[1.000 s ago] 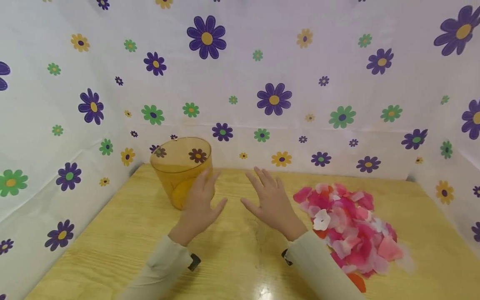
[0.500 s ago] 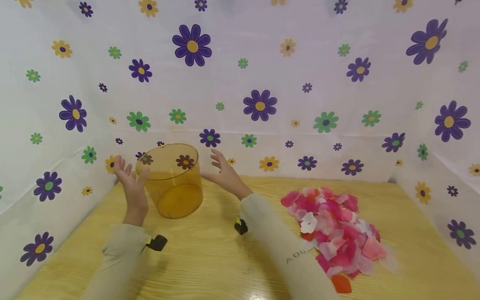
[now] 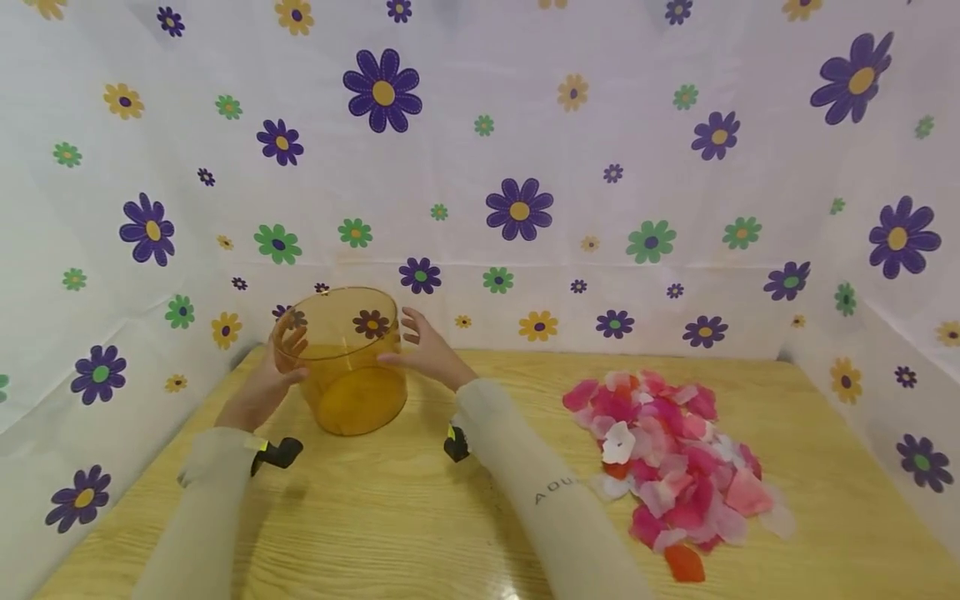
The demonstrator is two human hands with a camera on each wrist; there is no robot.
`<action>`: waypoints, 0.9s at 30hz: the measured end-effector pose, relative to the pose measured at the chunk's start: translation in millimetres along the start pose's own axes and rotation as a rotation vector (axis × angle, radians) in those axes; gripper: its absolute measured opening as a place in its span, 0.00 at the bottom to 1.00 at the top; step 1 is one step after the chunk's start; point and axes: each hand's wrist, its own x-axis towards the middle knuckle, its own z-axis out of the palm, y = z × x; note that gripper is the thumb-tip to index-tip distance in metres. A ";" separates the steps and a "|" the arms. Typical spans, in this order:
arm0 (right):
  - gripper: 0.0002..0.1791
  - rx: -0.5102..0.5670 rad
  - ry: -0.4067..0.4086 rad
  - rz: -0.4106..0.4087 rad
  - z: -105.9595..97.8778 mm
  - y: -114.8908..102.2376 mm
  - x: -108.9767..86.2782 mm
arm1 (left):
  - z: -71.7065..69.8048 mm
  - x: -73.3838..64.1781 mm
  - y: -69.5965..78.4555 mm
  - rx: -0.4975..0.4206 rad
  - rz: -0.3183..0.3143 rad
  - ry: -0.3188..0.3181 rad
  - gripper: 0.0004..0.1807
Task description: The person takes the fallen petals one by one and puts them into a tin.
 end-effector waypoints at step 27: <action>0.66 -0.395 -0.073 0.050 -37.3 -16.4 -43.4 | 113.1 -1.6 80.4 0.751 -0.471 -0.057 0.65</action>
